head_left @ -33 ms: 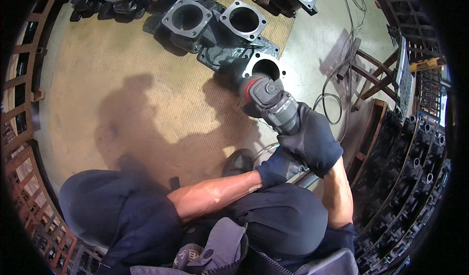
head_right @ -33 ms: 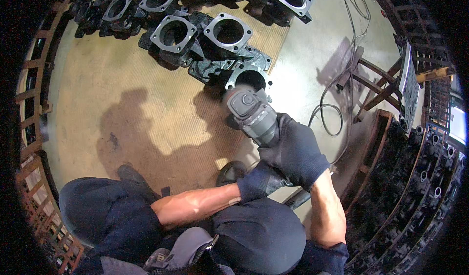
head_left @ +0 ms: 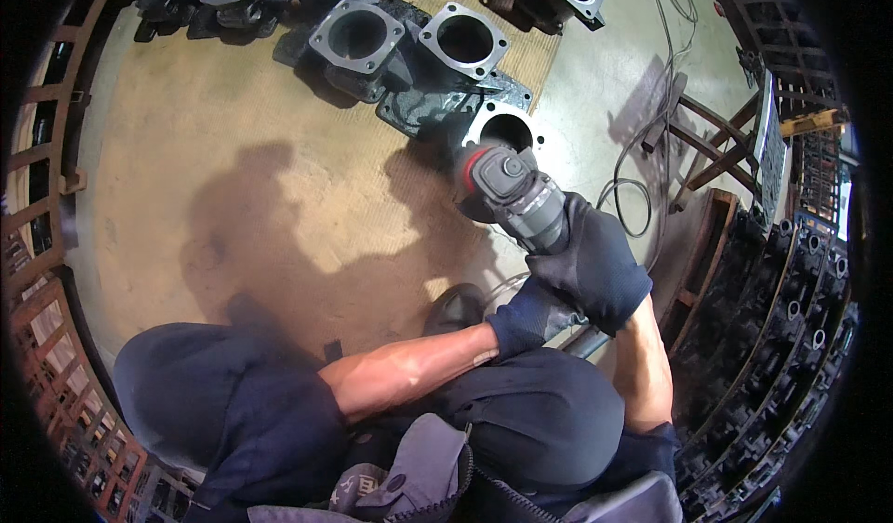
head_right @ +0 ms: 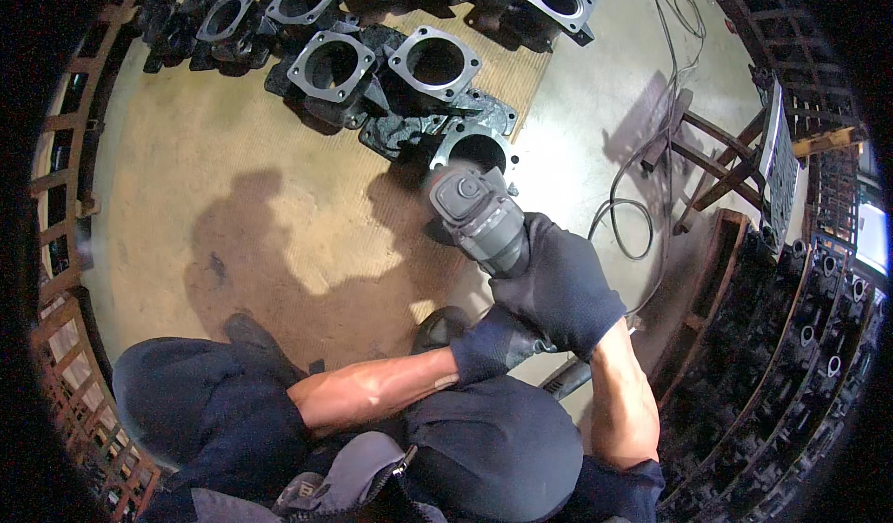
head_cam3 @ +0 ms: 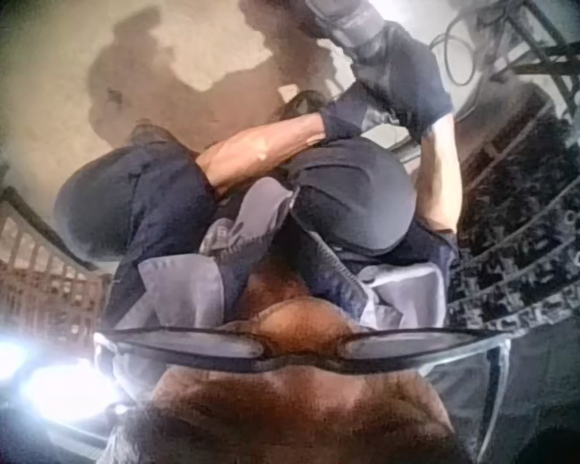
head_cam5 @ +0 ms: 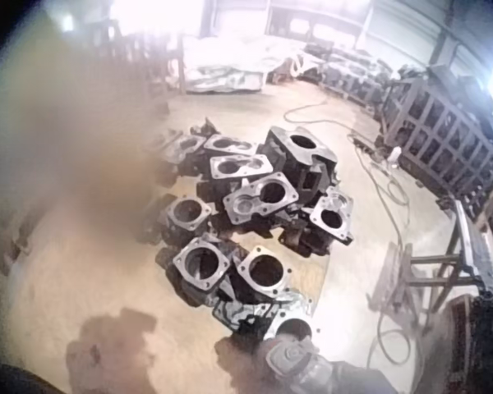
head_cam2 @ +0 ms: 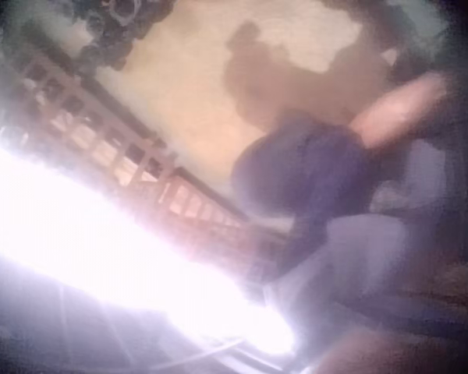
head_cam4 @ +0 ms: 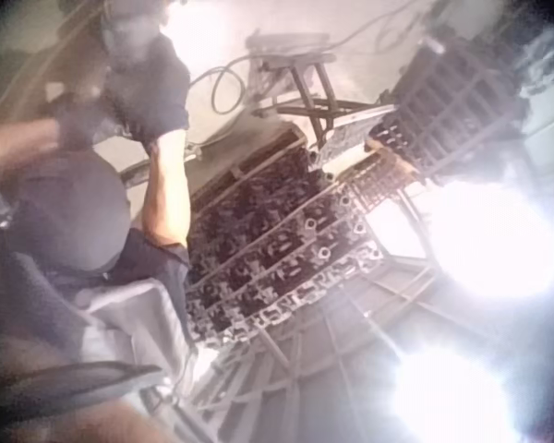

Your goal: The person sits on the floor and uses a handheld angle grinder to smooth the inner surfaces of several metal engine parts laid out on the floor. They reposition the parts as needed and continue grinding each one sequentially.

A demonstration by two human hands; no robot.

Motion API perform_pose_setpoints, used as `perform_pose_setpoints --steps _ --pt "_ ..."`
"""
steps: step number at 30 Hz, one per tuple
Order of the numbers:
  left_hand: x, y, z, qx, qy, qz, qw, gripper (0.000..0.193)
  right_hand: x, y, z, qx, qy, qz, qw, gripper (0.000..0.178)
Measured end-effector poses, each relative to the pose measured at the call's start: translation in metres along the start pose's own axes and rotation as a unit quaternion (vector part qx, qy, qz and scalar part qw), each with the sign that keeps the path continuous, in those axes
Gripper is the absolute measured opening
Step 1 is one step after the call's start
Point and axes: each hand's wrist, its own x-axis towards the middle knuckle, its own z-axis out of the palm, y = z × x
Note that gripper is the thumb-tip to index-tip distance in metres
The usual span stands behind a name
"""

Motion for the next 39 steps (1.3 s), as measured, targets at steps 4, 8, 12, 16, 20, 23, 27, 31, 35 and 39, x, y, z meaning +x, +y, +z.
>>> perform_pose_setpoints --steps 4,8,12,16,20,23,27,31,35,39 --pt "0.015 0.008 -0.007 0.037 0.003 0.085 0.996 0.040 0.013 -0.003 -0.003 -0.001 0.039 0.000 0.999 0.044" --pt "0.036 0.032 -0.005 0.067 -0.038 0.086 0.993 0.042 0.018 -0.004 -0.020 -0.038 0.092 0.034 0.994 0.046" --pt "0.047 0.042 -0.025 0.103 -0.065 0.045 0.991 0.044 0.038 0.004 -0.017 -0.024 0.090 0.006 0.996 0.048" --pt "0.039 0.033 -0.008 0.053 -0.085 0.021 0.995 0.055 0.023 0.002 -0.023 -0.034 0.072 0.033 0.996 0.049" --pt "0.021 0.035 0.003 0.028 -0.028 0.026 0.999 0.055 0.017 -0.001 -0.020 -0.029 0.030 0.032 0.999 0.049" --pt "0.035 0.037 0.002 0.077 -0.038 0.068 0.994 0.046 0.022 0.001 -0.027 -0.045 0.063 0.033 0.996 0.047" --pt "0.053 0.042 -0.018 0.048 -0.052 0.046 0.996 0.041 0.046 -0.001 -0.032 -0.050 0.071 0.000 0.996 0.045" --pt "0.033 0.031 -0.001 0.020 -0.013 0.049 0.999 0.046 0.028 -0.003 -0.025 -0.063 0.042 0.008 0.997 0.045" --pt "0.023 0.030 0.000 0.040 -0.001 0.050 0.998 0.050 0.023 -0.007 -0.019 -0.048 0.015 0.008 0.999 0.048" --pt "0.047 0.050 -0.013 0.106 -0.043 0.077 0.990 0.037 0.041 -0.001 -0.033 -0.043 0.069 0.008 0.997 0.045"
